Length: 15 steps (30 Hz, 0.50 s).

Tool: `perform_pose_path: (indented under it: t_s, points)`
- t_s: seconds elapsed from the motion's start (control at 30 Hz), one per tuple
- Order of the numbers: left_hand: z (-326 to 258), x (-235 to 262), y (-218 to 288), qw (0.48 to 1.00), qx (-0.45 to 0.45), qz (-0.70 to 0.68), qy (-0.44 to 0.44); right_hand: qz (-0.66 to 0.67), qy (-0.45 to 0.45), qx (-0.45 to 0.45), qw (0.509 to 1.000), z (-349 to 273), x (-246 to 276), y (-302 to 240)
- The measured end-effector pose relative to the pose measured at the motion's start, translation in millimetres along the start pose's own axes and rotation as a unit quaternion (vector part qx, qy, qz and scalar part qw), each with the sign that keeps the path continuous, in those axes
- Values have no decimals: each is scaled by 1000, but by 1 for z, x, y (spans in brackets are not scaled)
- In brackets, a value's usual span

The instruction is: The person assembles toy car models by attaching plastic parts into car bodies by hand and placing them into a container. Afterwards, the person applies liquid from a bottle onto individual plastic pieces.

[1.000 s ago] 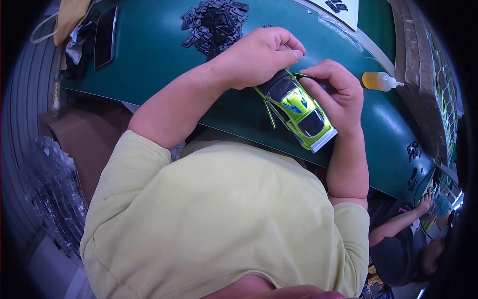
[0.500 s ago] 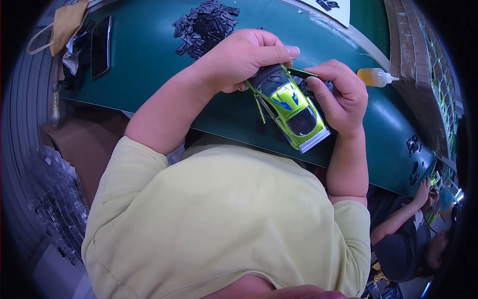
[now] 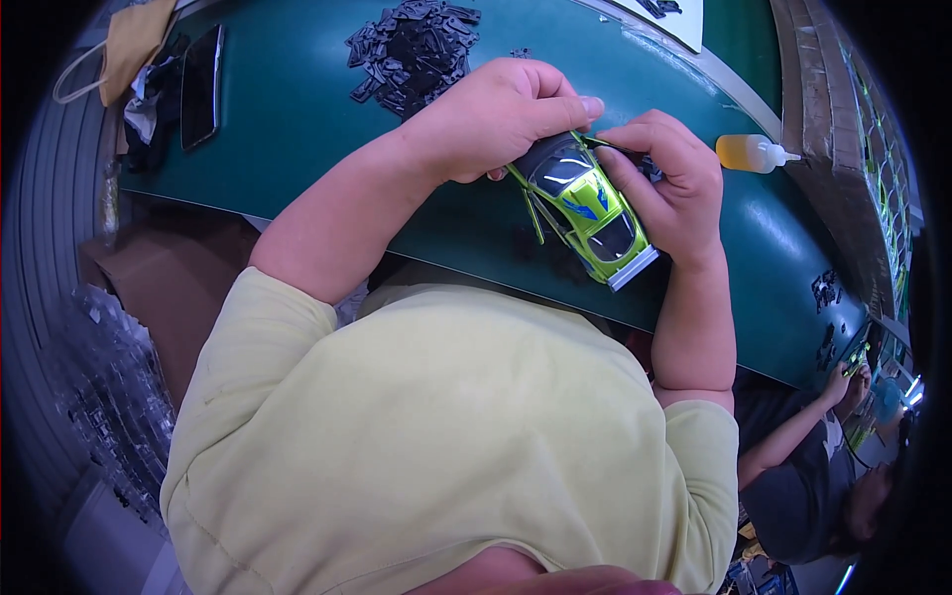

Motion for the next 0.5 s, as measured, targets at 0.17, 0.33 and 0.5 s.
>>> perform_pose_path:
  t_s: [0.17,0.33,0.5]
  points:
    - [1,-1,0,1000,-12,22,16,-10,-17,-6,1000,0,-1,3]
    - [2,-6,-6,998,-1,58,13,-54,-67,52,995,6,-10,-13]
    - [4,1,-1,999,-35,-13,3,-41,-63,28,997,10,-8,-7]
Point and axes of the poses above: each hand's wrist, its own z-axis towards the middle knuckle, its own x-axis out of the back of the hand, y = z × x, the point moved 10 cm from there along z, towards the middle knuckle, and after that the axes turned 14 degrees about x, right-handed, at the moved point
